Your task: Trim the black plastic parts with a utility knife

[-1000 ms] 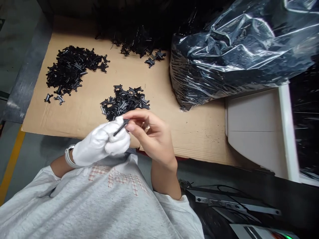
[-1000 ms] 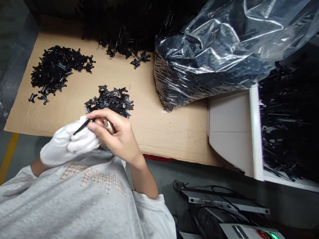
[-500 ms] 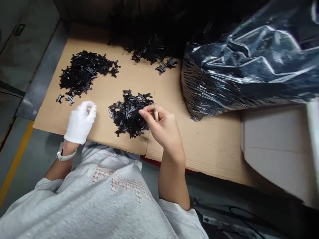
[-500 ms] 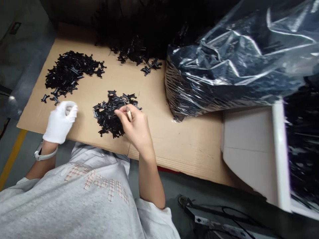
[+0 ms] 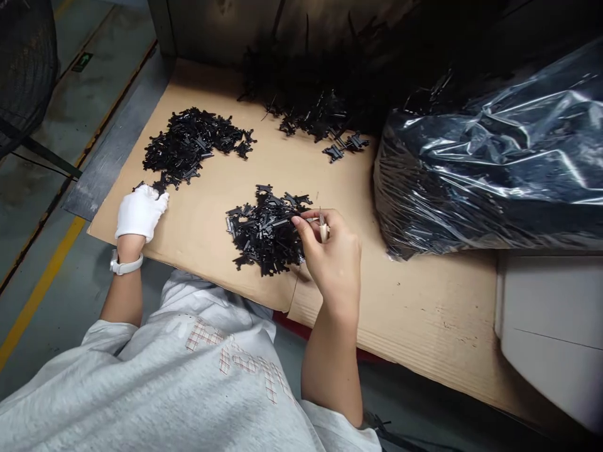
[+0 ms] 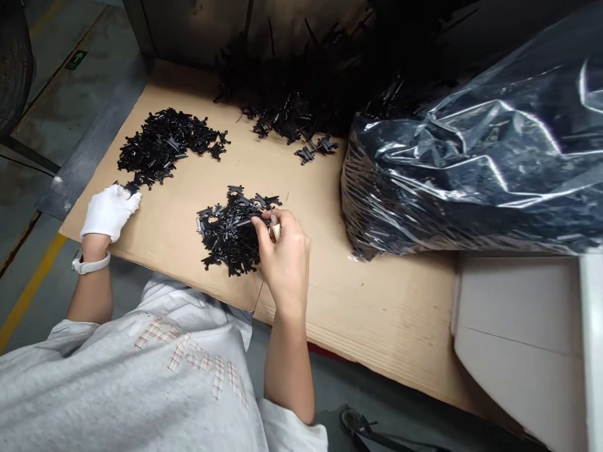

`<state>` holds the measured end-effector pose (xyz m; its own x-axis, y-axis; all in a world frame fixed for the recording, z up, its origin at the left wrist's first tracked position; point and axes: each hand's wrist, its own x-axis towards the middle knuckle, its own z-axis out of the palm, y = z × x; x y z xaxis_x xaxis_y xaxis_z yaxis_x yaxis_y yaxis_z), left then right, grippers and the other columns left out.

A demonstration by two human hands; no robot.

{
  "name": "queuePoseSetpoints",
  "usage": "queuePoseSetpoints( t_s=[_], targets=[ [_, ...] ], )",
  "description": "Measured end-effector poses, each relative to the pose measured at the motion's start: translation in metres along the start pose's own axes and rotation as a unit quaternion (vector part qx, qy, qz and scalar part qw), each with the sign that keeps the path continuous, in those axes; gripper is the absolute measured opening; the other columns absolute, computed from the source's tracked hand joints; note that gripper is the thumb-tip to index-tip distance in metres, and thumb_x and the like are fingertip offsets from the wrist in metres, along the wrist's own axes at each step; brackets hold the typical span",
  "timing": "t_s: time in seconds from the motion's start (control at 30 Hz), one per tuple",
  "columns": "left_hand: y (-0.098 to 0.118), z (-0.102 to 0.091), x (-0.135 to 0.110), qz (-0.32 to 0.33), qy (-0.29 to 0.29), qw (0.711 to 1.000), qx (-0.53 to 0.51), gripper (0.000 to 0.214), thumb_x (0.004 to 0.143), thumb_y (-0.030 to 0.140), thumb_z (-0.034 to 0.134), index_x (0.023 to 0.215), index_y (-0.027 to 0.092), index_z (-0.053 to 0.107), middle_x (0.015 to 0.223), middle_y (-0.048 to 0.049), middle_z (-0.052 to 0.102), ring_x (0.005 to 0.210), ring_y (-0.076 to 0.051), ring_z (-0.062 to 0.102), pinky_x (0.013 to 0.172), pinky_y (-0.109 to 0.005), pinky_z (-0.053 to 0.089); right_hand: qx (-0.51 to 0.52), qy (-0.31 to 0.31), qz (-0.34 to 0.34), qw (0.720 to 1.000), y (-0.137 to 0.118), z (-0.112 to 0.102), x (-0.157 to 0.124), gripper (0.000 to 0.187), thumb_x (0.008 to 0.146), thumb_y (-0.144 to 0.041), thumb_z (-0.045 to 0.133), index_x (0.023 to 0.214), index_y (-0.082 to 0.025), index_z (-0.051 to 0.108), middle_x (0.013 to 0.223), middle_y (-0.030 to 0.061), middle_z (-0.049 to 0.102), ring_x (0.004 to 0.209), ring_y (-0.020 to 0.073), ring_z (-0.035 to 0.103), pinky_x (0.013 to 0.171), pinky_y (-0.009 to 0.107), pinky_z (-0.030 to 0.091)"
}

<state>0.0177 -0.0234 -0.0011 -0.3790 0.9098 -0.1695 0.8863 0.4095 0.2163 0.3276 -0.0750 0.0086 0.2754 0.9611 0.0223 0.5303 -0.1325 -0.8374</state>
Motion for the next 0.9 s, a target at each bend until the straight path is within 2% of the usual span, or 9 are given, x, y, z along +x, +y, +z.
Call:
queuePoseSetpoints(
  t_s=[0.1, 0.2, 0.3, 0.4, 0.47, 0.57, 0.77, 0.83, 0.9],
  targets=[
    [-0.002, -0.007, -0.012, 0.040, -0.023, 0.999, -0.021, 0.028, 0.088, 0.045, 0.054, 0.071, 0.023, 0.050, 0.083, -0.0091, 0.072, 0.086, -0.027, 0.068, 0.074, -0.034, 0.044, 0.029, 0.028, -0.010, 0.999, -0.002, -0.010, -0.006, 0.023, 0.086, -0.043, 0.067, 0.087, -0.020, 0.065, 0.064, -0.0041, 0.051, 0.058, 0.0135, 0.044, 0.061, 0.030, 0.038],
    [0.008, -0.017, -0.037, 0.081, -0.013, 0.987, -0.142, 0.027, 0.087, 0.046, 0.056, 0.074, 0.023, 0.051, 0.070, -0.0008, 0.062, 0.070, -0.018, 0.059, 0.068, -0.031, 0.041, 0.087, 0.036, -0.034, 0.995, -0.009, -0.017, -0.018, 0.028, 0.090, -0.049, 0.067, 0.088, -0.021, 0.066, 0.066, -0.0037, 0.052, 0.056, 0.0119, 0.044, 0.055, 0.028, 0.038],
    [0.033, -0.022, -0.065, 0.179, -0.085, 0.935, -0.295, 0.021, 0.081, 0.043, 0.062, 0.081, 0.022, 0.058, 0.078, -0.0009, 0.066, 0.074, -0.017, 0.060, 0.072, -0.029, 0.048, 0.185, -0.053, -0.040, 0.981, -0.020, -0.015, -0.034, 0.031, 0.090, -0.052, 0.069, 0.096, -0.022, 0.068, 0.069, -0.0039, 0.053, 0.056, 0.0106, 0.045, 0.052, 0.026, 0.039],
    [0.061, -0.019, -0.086, 0.268, -0.175, 0.869, -0.376, 0.022, 0.082, 0.043, 0.062, 0.083, 0.021, 0.060, 0.082, -0.0016, 0.069, 0.075, -0.016, 0.063, 0.073, -0.028, 0.053, 0.269, -0.157, -0.040, 0.949, -0.031, -0.005, -0.049, 0.030, 0.088, -0.049, 0.074, 0.101, -0.023, 0.069, 0.075, -0.0027, 0.057, 0.058, 0.0095, 0.047, 0.052, 0.025, 0.040],
    [0.077, -0.016, -0.095, 0.296, -0.226, 0.838, -0.399, 0.023, 0.084, 0.044, 0.063, 0.083, 0.020, 0.060, 0.079, -0.0007, 0.067, 0.071, -0.014, 0.062, 0.069, -0.026, 0.052, 0.319, -0.170, -0.028, 0.932, -0.036, 0.001, -0.056, 0.029, 0.088, -0.048, 0.075, 0.100, -0.022, 0.069, 0.075, -0.0030, 0.059, 0.054, 0.0078, 0.043, 0.049, 0.024, 0.037],
    [0.091, -0.015, -0.103, 0.312, -0.269, 0.806, -0.425, 0.030, 0.084, 0.048, 0.069, 0.080, 0.020, 0.057, 0.074, 0.0015, 0.062, 0.066, -0.012, 0.056, 0.063, -0.024, 0.050, 0.371, -0.143, -0.009, 0.918, -0.041, 0.005, -0.060, 0.030, 0.085, -0.049, 0.077, 0.092, -0.022, 0.068, 0.073, -0.0031, 0.062, 0.050, 0.0062, 0.040, 0.044, 0.023, 0.033],
    [0.099, -0.013, -0.115, 0.294, -0.266, 0.754, -0.524, 0.046, 0.082, 0.063, 0.071, 0.076, 0.021, 0.056, 0.071, 0.0020, 0.058, 0.064, -0.011, 0.054, 0.064, -0.024, 0.049, 0.430, -0.119, 0.010, 0.895, -0.036, 0.004, -0.062, 0.030, 0.081, -0.046, 0.082, 0.081, -0.021, 0.066, 0.067, -0.0048, 0.062, 0.043, 0.0037, 0.038, 0.041, 0.021, 0.033],
    [0.100, -0.009, -0.119, 0.280, -0.251, 0.747, -0.548, 0.045, 0.085, 0.064, 0.069, 0.076, 0.021, 0.057, 0.070, 0.0028, 0.057, 0.063, -0.010, 0.053, 0.064, -0.023, 0.049, 0.445, -0.102, 0.019, 0.890, -0.034, 0.008, -0.065, 0.029, 0.083, -0.045, 0.081, 0.082, -0.021, 0.066, 0.067, -0.0054, 0.062, 0.042, 0.0024, 0.035, 0.040, 0.020, 0.032],
    [0.101, -0.002, -0.123, 0.274, -0.209, 0.748, -0.567, 0.045, 0.088, 0.064, 0.064, 0.077, 0.021, 0.058, 0.071, 0.0026, 0.056, 0.063, -0.010, 0.053, 0.064, -0.023, 0.049, 0.445, -0.086, 0.020, 0.891, -0.034, 0.011, -0.070, 0.028, 0.085, -0.044, 0.079, 0.083, -0.021, 0.064, 0.068, -0.0064, 0.059, 0.041, 0.0018, 0.032, 0.040, 0.020, 0.032]
  ],
)
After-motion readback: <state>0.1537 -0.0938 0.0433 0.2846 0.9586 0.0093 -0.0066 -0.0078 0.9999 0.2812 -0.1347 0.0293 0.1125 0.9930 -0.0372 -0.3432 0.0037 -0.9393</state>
